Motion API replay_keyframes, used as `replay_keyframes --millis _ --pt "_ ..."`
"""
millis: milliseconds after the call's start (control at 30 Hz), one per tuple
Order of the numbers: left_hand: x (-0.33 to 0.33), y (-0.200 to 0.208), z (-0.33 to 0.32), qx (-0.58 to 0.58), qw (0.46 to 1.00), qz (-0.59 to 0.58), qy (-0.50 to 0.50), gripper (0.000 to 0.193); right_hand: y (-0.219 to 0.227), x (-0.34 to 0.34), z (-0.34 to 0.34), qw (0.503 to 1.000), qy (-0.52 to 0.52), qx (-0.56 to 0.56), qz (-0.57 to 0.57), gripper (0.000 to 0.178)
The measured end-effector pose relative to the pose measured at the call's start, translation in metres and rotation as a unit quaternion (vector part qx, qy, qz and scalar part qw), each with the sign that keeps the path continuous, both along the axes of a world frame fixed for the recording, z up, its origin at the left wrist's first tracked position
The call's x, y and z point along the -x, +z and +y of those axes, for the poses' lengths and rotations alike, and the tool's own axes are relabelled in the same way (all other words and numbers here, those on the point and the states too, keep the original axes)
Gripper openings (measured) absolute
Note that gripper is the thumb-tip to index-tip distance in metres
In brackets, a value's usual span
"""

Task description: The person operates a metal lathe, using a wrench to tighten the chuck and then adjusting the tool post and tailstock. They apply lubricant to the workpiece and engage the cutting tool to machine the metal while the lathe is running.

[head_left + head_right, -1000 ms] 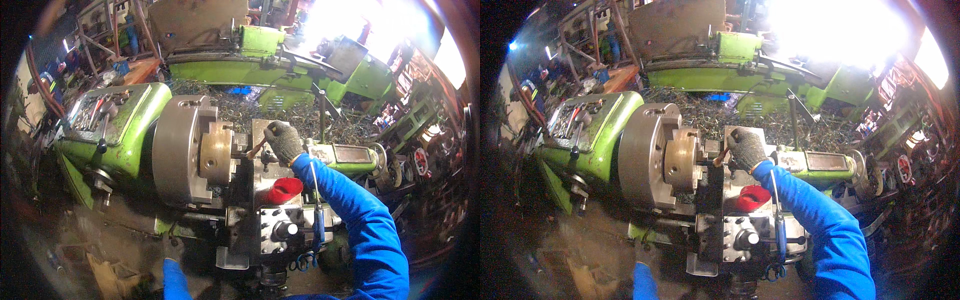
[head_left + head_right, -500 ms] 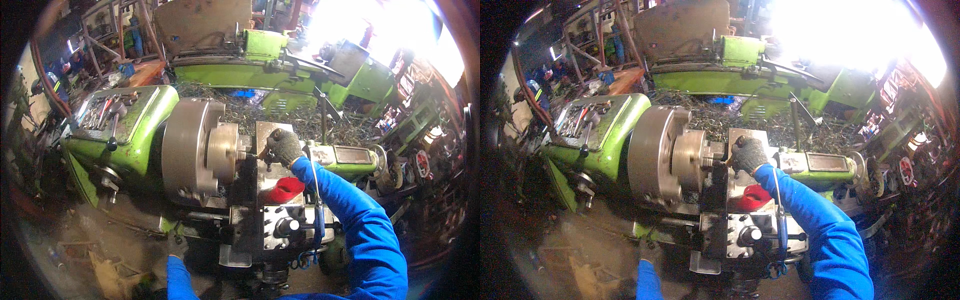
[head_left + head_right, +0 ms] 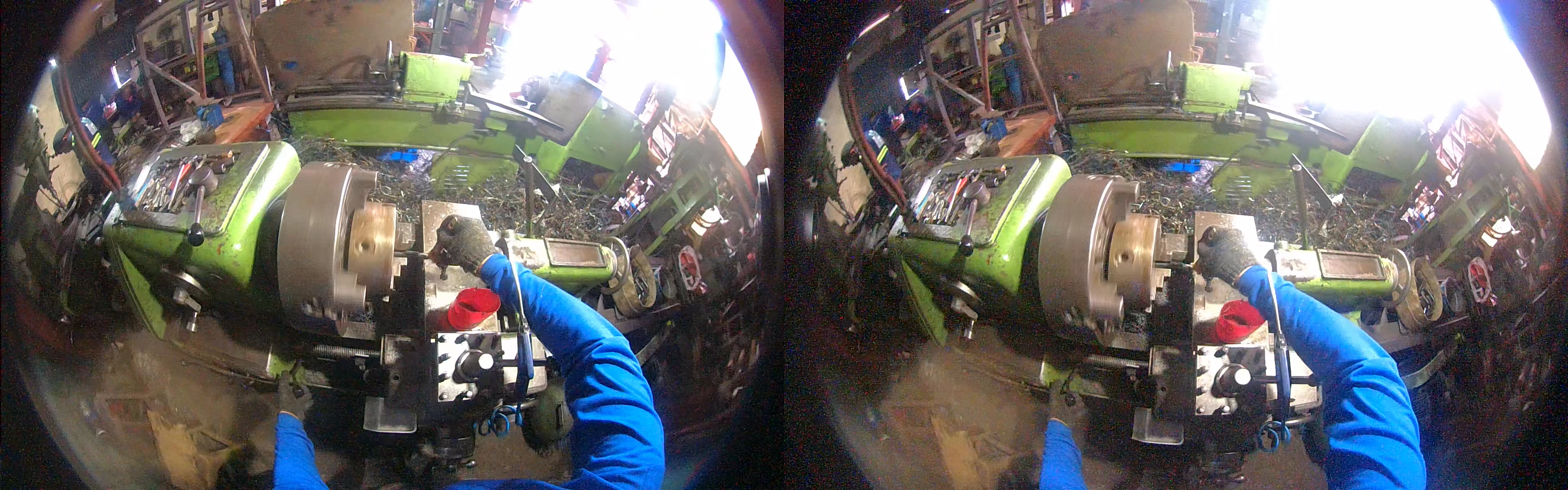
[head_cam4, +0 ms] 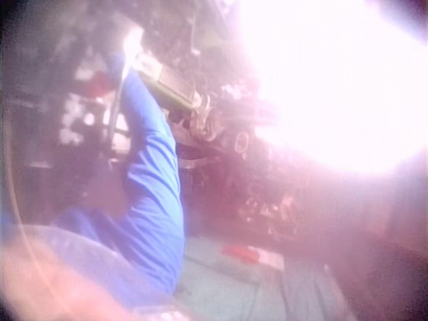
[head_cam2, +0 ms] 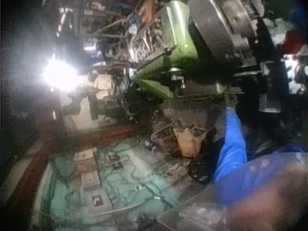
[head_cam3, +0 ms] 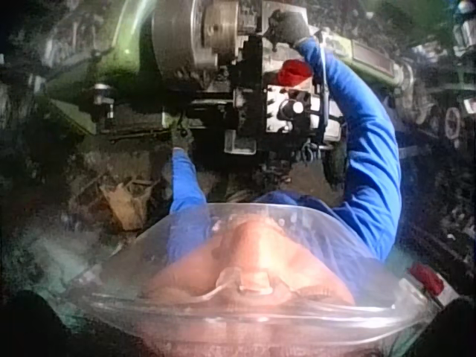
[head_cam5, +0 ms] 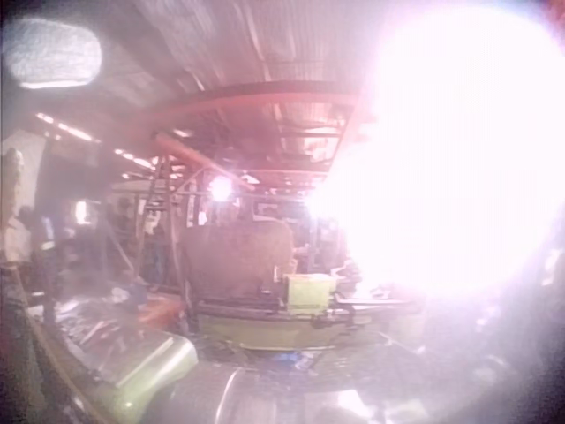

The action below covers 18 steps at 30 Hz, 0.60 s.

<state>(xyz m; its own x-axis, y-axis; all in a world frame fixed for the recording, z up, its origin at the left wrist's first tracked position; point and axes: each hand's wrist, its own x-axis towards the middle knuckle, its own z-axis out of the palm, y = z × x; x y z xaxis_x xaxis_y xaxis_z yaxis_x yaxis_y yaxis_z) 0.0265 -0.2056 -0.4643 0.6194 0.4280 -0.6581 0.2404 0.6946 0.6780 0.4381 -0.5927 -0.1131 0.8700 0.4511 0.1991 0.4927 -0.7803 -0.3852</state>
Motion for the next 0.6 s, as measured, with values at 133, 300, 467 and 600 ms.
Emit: replay_keyframes --millis 133,300,467,600 --pt "0.002 -0.026 0.026 0.101 0.994 0.029 -0.025 0.064 0.045 0.022 -0.013 0.959 -0.103 -0.257 0.062 0.021" --pt "-0.024 0.071 -0.018 0.172 0.977 0.017 0.128 0.03 0.07 0.045 -0.106 0.829 -0.198 -0.512 0.103 0.008" --pt "-0.019 0.002 -0.007 -0.036 0.998 -0.039 -0.018 0.035 0.003 0.095 -0.228 0.941 -0.246 -0.119 -0.201 0.014" --pt "-0.03 0.016 -0.013 -0.025 0.998 0.044 0.048 0.035 -0.033 0.123 -0.222 0.957 -0.235 -0.068 -0.155 0.012"
